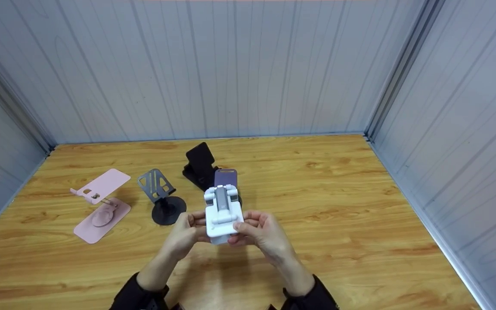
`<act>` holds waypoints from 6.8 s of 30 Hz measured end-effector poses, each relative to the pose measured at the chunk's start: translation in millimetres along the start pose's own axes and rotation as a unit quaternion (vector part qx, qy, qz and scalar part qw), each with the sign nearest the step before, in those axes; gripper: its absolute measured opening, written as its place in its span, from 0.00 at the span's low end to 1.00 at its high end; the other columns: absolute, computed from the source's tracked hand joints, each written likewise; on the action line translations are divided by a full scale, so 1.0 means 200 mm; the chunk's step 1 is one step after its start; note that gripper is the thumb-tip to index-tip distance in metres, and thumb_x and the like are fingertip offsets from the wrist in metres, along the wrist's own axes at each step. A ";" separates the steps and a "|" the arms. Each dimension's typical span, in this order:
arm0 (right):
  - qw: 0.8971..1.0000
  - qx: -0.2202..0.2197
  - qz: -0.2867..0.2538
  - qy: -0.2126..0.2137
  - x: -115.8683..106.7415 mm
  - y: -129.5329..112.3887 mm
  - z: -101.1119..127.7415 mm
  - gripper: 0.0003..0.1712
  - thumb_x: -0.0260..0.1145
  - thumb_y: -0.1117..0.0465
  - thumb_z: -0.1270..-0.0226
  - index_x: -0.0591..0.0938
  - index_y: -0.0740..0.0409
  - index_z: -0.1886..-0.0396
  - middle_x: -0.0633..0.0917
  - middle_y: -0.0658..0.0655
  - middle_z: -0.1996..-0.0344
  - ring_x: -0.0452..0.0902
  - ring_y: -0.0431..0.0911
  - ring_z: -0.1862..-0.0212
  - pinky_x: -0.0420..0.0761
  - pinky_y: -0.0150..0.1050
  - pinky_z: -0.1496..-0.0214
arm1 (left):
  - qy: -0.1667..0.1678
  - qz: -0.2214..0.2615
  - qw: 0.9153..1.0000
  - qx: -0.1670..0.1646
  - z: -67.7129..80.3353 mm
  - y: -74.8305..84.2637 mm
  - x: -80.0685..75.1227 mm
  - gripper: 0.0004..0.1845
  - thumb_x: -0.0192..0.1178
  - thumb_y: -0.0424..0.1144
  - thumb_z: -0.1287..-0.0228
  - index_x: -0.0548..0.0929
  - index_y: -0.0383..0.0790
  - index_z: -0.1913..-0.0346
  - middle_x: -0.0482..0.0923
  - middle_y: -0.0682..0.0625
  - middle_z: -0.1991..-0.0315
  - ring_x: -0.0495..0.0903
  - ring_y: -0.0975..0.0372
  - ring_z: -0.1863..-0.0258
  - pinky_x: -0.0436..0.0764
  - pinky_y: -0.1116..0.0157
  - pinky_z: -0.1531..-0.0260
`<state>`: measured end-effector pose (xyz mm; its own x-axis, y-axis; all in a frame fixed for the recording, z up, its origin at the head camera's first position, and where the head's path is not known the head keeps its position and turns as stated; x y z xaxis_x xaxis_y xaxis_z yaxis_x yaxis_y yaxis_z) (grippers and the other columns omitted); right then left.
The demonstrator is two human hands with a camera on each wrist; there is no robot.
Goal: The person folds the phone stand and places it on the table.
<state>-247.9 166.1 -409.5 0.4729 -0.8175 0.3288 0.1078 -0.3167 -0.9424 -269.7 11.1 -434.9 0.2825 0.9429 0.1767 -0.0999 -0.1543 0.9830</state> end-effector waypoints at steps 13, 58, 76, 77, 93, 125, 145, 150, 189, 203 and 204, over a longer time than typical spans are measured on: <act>1.000 0.005 0.009 -0.022 0.02 0.00 0.01 0.10 0.60 0.73 0.20 0.85 0.59 0.52 0.93 0.52 0.60 0.92 0.40 0.64 0.93 0.33 0.55 | -0.005 -0.003 1.000 0.004 0.01 0.02 0.01 0.30 0.58 0.18 0.43 0.74 0.10 0.35 0.86 0.22 0.47 0.91 0.57 0.60 0.94 0.61 0.59; 0.988 0.079 0.131 -0.008 -0.06 0.05 -0.01 0.44 0.61 0.57 0.17 0.55 0.91 0.25 0.88 0.50 0.53 0.89 0.41 0.53 0.91 0.36 0.43 | -0.014 0.003 1.000 0.009 0.00 0.03 0.00 0.33 0.59 0.21 0.41 0.71 0.11 0.30 0.84 0.23 0.42 0.89 0.60 0.58 0.92 0.68 0.60; 0.986 0.071 0.148 0.025 -0.09 0.03 0.00 0.49 0.62 0.57 0.21 0.51 0.93 0.24 0.87 0.56 0.46 0.88 0.39 0.48 0.90 0.36 0.40 | -0.036 0.037 0.999 0.003 0.01 0.05 0.03 0.28 0.53 0.27 0.24 0.67 0.08 0.30 0.85 0.26 0.41 0.88 0.62 0.53 0.89 0.70 0.53; 0.986 0.072 0.148 0.028 -0.10 0.03 0.00 0.48 0.61 0.57 0.21 0.52 0.93 0.24 0.87 0.56 0.46 0.87 0.39 0.48 0.90 0.36 0.40 | -0.036 0.047 0.998 0.001 0.01 0.05 0.04 0.27 0.52 0.28 0.22 0.68 0.08 0.31 0.87 0.29 0.44 0.88 0.63 0.55 0.89 0.70 0.53; 0.988 0.055 0.139 0.042 -0.11 0.02 0.00 0.47 0.62 0.56 0.20 0.54 0.92 0.24 0.87 0.50 0.51 0.88 0.38 0.50 0.89 0.39 0.38 | -0.068 0.059 0.996 -0.002 0.02 0.07 0.08 0.31 0.57 0.33 0.21 0.65 0.11 0.26 0.85 0.32 0.40 0.87 0.64 0.51 0.88 0.71 0.47; 0.992 0.052 0.111 0.040 -0.10 0.02 0.00 0.30 0.63 0.68 0.18 0.66 0.87 0.30 0.90 0.50 0.54 0.91 0.40 0.54 0.92 0.34 0.48 | -0.040 0.045 0.998 0.001 0.03 0.07 0.05 0.26 0.59 0.24 0.23 0.69 0.09 0.30 0.85 0.24 0.41 0.89 0.62 0.55 0.91 0.68 0.51; 0.992 0.047 0.108 0.040 -0.10 0.02 0.00 0.27 0.64 0.74 0.22 0.68 0.88 0.33 0.91 0.50 0.57 0.91 0.41 0.56 0.92 0.34 0.49 | -0.053 0.062 0.997 0.018 0.03 0.08 0.07 0.25 0.58 0.19 0.27 0.69 0.07 0.32 0.84 0.22 0.42 0.90 0.61 0.54 0.92 0.65 0.49; 0.994 0.043 0.097 0.031 -0.10 0.02 0.00 0.26 0.66 0.71 0.22 0.70 0.84 0.34 0.91 0.50 0.56 0.91 0.41 0.55 0.92 0.34 0.49 | -0.054 0.065 0.996 0.015 0.03 0.08 0.06 0.25 0.58 0.19 0.26 0.69 0.07 0.32 0.83 0.21 0.41 0.90 0.60 0.54 0.92 0.66 0.49; 0.984 0.068 0.138 0.088 -0.18 0.04 -0.03 0.20 0.53 0.69 0.15 0.75 0.84 0.36 0.89 0.46 0.60 0.88 0.36 0.57 0.89 0.31 0.54 | -0.062 0.055 0.997 0.008 0.03 0.05 0.10 0.26 0.60 0.20 0.28 0.70 0.09 0.31 0.84 0.23 0.41 0.90 0.59 0.52 0.92 0.63 0.48; 0.986 0.059 0.120 0.102 -0.23 0.06 -0.05 0.11 0.58 0.68 0.16 0.81 0.72 0.44 0.90 0.44 0.64 0.88 0.36 0.60 0.88 0.29 0.55 | -0.058 0.016 0.998 0.000 0.03 0.04 0.10 0.26 0.58 0.27 0.22 0.69 0.13 0.28 0.84 0.27 0.40 0.86 0.64 0.57 0.92 0.68 0.60; 0.985 0.060 0.120 0.106 -0.24 0.06 -0.05 0.12 0.58 0.68 0.16 0.81 0.73 0.44 0.90 0.44 0.64 0.88 0.35 0.60 0.88 0.29 0.55 | -0.057 0.013 0.998 0.002 0.03 0.04 0.09 0.26 0.57 0.27 0.21 0.69 0.13 0.28 0.84 0.27 0.40 0.86 0.65 0.58 0.92 0.68 0.60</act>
<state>-278.5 196.8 -435.0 0.3053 -0.9481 0.0892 0.1244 -0.0532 -0.9908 -260.0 26.0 -423.1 0.3867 0.8989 0.2061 -0.1054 -0.1790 0.9782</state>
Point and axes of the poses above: each hand's wrist, its own z-axis away from the middle knuckle, its own x-axis out of the palm, y = z × x, the point moved 9 cm from there along -z, towards the middle knuckle
